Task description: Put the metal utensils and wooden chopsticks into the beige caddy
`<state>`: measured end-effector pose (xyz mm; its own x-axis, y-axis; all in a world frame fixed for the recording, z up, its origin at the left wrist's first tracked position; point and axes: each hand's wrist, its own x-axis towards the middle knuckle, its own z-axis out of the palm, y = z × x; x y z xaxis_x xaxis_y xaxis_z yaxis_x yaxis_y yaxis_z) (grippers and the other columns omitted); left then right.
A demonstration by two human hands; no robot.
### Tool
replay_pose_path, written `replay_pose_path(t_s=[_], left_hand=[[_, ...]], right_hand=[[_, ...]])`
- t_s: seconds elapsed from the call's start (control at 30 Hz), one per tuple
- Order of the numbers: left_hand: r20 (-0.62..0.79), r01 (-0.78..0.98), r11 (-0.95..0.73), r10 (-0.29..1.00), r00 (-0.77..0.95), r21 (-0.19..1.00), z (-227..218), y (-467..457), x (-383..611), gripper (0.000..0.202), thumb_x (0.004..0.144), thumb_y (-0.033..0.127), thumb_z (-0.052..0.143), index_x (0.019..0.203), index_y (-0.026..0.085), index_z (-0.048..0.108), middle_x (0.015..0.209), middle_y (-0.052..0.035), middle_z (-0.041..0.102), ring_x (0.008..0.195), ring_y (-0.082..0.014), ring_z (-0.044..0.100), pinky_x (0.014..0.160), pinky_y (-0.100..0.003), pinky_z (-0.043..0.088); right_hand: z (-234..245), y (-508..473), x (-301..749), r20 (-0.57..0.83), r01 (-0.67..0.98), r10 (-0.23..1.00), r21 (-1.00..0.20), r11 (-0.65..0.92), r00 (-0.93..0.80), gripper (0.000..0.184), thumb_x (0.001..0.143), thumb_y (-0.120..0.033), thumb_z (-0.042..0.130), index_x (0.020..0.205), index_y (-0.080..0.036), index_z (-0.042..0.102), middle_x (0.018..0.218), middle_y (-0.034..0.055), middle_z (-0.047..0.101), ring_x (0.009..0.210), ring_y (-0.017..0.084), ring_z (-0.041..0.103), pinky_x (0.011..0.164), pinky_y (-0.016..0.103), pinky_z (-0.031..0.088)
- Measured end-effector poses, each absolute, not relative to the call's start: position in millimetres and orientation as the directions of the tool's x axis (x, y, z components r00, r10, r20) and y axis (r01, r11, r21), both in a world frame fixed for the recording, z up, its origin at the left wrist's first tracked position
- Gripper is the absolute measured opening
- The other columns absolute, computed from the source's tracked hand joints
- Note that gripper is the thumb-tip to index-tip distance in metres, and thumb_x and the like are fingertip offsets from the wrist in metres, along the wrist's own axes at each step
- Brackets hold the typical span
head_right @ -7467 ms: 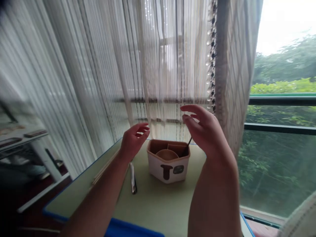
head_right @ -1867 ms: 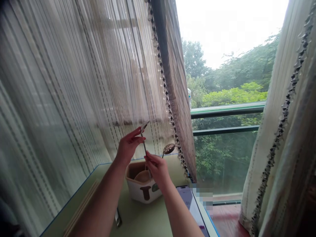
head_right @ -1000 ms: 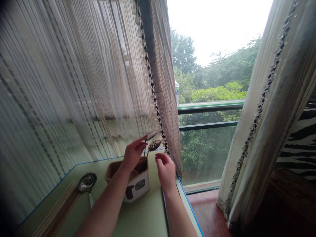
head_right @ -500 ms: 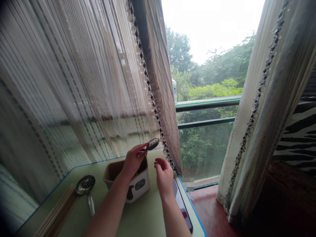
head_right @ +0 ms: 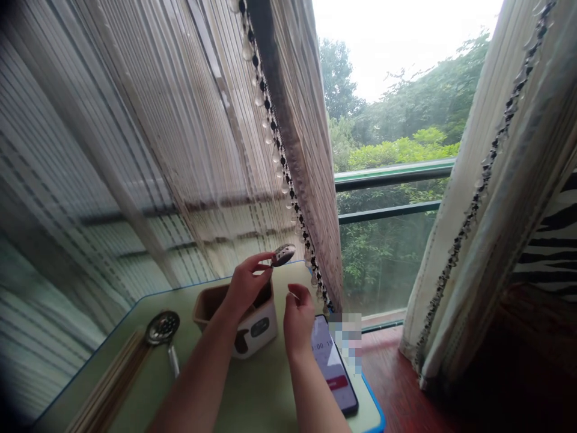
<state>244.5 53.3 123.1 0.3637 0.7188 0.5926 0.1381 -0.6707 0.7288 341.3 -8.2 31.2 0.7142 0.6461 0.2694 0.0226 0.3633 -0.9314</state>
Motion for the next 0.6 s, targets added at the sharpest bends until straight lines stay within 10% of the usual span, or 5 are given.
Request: replay_pose_path(t_s=[0.43, 0.6], left_hand=[[0.581, 0.271, -0.613, 0.790, 0.197, 0.742, 155, 17, 178, 0.023, 0.068, 0.007, 0.053, 0.079, 0.020, 0.069, 0.106, -0.0062, 0.064, 0.097, -0.0198, 0.059, 0.077, -0.030, 0.051], [0.553, 0.107, -0.543, 0.819, -0.154, 0.833, 133, 29, 110, 0.022, 0.072, 0.020, 0.054, 0.090, 0.018, 0.065, 0.090, -0.0062, 0.067, 0.083, -0.0174, 0.063, 0.067, -0.028, 0.052]], right_hand=[[35, -23, 328, 0.393, 0.132, 0.545, -0.881, 0.455, 0.741, 0.025, 0.081, -0.037, 0.048, 0.094, -0.017, 0.058, 0.090, 0.0055, 0.061, 0.083, 0.018, 0.057, 0.077, 0.033, 0.044], [49, -50, 283, 0.609, 0.274, 0.449, -0.744, 0.610, 0.654, 0.020, 0.080, -0.028, 0.051, 0.096, -0.017, 0.055, 0.096, 0.0068, 0.056, 0.085, 0.017, 0.054, 0.078, 0.035, 0.044]])
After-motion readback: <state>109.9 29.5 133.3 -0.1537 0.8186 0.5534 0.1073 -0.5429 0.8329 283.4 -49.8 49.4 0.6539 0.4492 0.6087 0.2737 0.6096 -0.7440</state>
